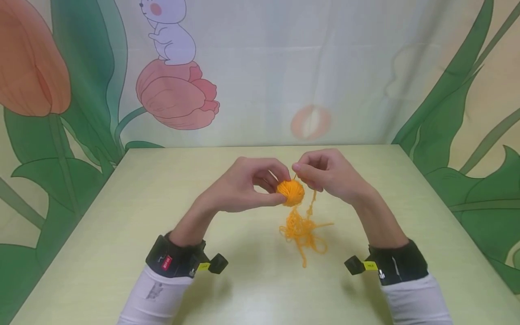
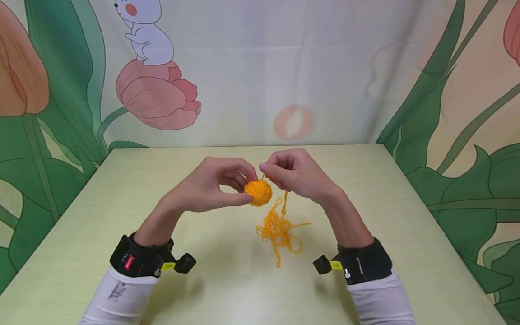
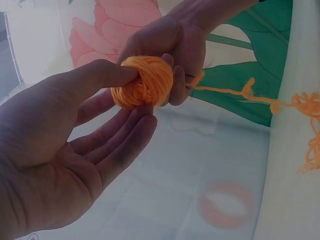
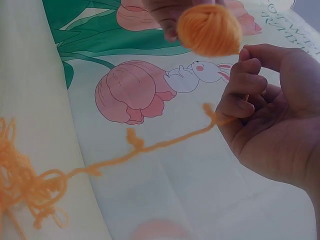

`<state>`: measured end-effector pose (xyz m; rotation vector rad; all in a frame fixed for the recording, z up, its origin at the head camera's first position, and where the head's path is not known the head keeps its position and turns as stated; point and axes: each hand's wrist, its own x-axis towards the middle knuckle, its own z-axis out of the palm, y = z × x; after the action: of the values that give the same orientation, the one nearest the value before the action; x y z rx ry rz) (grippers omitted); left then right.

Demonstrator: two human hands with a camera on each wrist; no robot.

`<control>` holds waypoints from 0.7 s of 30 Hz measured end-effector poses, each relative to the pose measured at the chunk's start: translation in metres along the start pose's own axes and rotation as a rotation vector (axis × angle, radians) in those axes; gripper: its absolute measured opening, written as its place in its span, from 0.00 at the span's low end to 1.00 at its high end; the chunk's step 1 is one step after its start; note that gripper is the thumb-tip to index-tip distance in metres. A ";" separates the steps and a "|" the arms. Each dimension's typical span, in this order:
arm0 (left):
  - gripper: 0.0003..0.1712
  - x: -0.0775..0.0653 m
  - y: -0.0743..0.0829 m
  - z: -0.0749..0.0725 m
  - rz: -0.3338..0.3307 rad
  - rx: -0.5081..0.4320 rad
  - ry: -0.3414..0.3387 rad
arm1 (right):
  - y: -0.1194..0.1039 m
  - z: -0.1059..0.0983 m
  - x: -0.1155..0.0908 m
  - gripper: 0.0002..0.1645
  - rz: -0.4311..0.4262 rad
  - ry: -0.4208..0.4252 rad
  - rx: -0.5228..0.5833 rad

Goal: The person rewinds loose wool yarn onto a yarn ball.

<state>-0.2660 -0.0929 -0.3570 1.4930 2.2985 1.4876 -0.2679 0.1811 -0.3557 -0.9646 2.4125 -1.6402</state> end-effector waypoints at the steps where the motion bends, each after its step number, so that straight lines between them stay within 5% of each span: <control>1: 0.14 0.000 0.000 0.000 -0.002 0.024 0.006 | -0.001 0.000 -0.001 0.15 0.000 0.004 0.005; 9: 0.13 0.002 -0.003 0.002 -0.031 0.152 0.140 | -0.010 0.004 -0.006 0.11 -0.068 -0.003 0.004; 21: 0.16 0.006 -0.002 0.003 -0.087 0.042 0.435 | -0.017 0.013 -0.006 0.09 -0.104 -0.052 -0.017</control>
<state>-0.2689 -0.0870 -0.3574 1.1464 2.5930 1.9058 -0.2503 0.1703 -0.3486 -1.1385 2.3843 -1.6078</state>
